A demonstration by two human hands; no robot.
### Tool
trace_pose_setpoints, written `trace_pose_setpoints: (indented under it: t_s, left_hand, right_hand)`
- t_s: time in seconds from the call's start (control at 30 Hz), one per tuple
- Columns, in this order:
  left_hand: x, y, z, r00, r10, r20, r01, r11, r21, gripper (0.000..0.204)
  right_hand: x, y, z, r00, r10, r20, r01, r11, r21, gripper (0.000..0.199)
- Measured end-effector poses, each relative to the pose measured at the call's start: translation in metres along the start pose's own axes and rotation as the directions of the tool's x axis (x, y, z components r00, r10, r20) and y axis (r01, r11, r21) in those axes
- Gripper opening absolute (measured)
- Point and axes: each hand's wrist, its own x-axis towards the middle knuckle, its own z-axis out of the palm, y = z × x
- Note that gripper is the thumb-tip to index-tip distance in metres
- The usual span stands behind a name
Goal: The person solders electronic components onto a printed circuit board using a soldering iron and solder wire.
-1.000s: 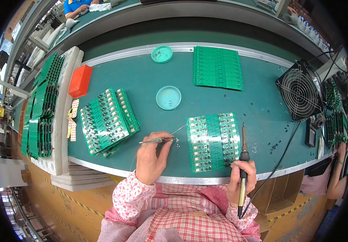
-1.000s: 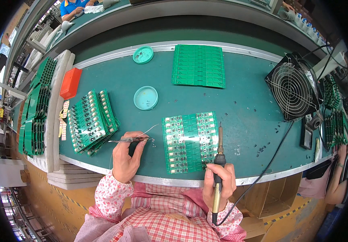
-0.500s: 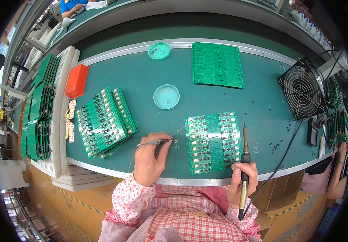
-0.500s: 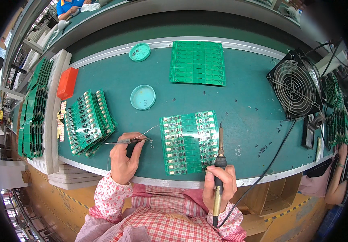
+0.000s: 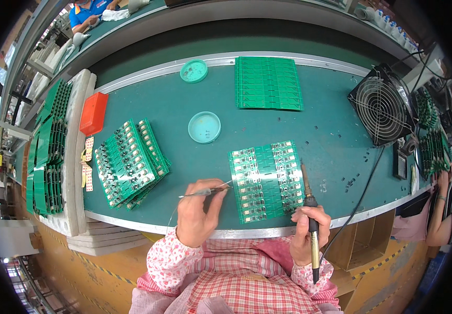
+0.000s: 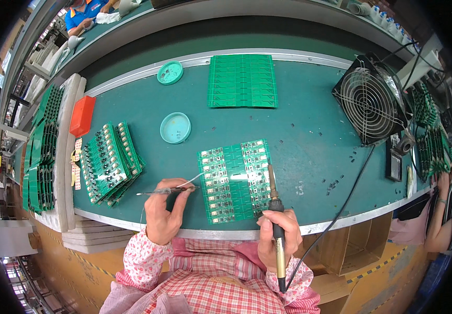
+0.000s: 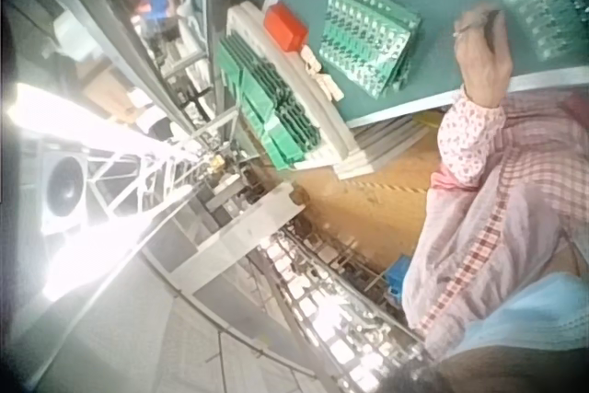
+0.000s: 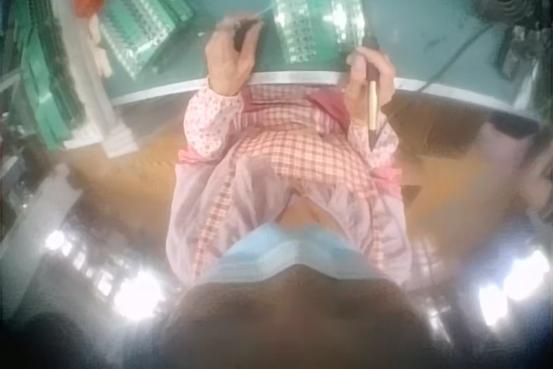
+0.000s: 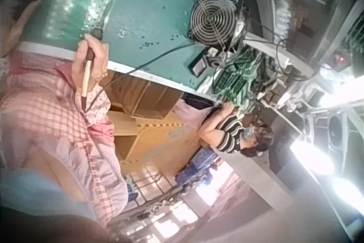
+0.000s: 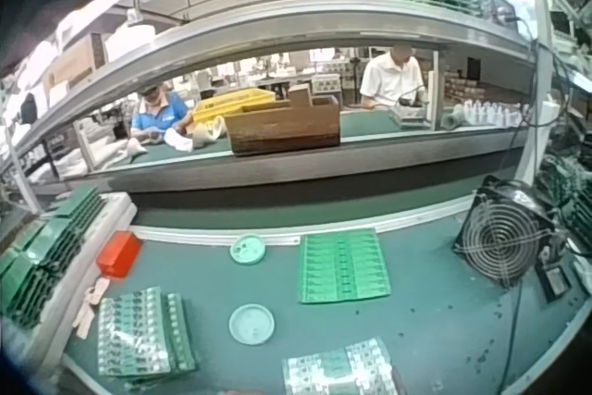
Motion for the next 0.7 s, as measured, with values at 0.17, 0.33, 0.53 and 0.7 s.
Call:
trace_pose_setpoints:
  t_s: [0.17, 0.33, 0.53, 0.7]
  left_hand:
    - [-0.003, 0.008, 0.012, 0.998, 0.055, 0.044, -0.055, 0.998, 0.001, 0.018]
    - [-0.004, 0.010, 0.013, 0.996, 0.067, 0.056, -0.068, 0.998, 0.017, 0.018]
    - [-0.004, 0.010, 0.014, 0.993, 0.104, 0.054, -0.108, 0.991, 0.073, 0.019]
    - [-0.003, 0.012, 0.015, 0.993, 0.104, 0.061, -0.110, 0.989, 0.097, 0.019]
  right_hand:
    - [-0.007, 0.000, 0.002, 0.991, 0.116, -0.067, -0.105, 0.983, 0.149, 0.016]
    - [-0.008, 0.001, 0.002, 0.991, 0.124, -0.041, -0.115, 0.979, 0.170, 0.018]
    - [-0.007, -0.001, 0.001, 0.991, 0.127, -0.038, -0.120, 0.981, 0.154, 0.016]
    - [-0.008, 0.001, 0.001, 0.993, 0.117, -0.025, -0.112, 0.982, 0.150, 0.016]
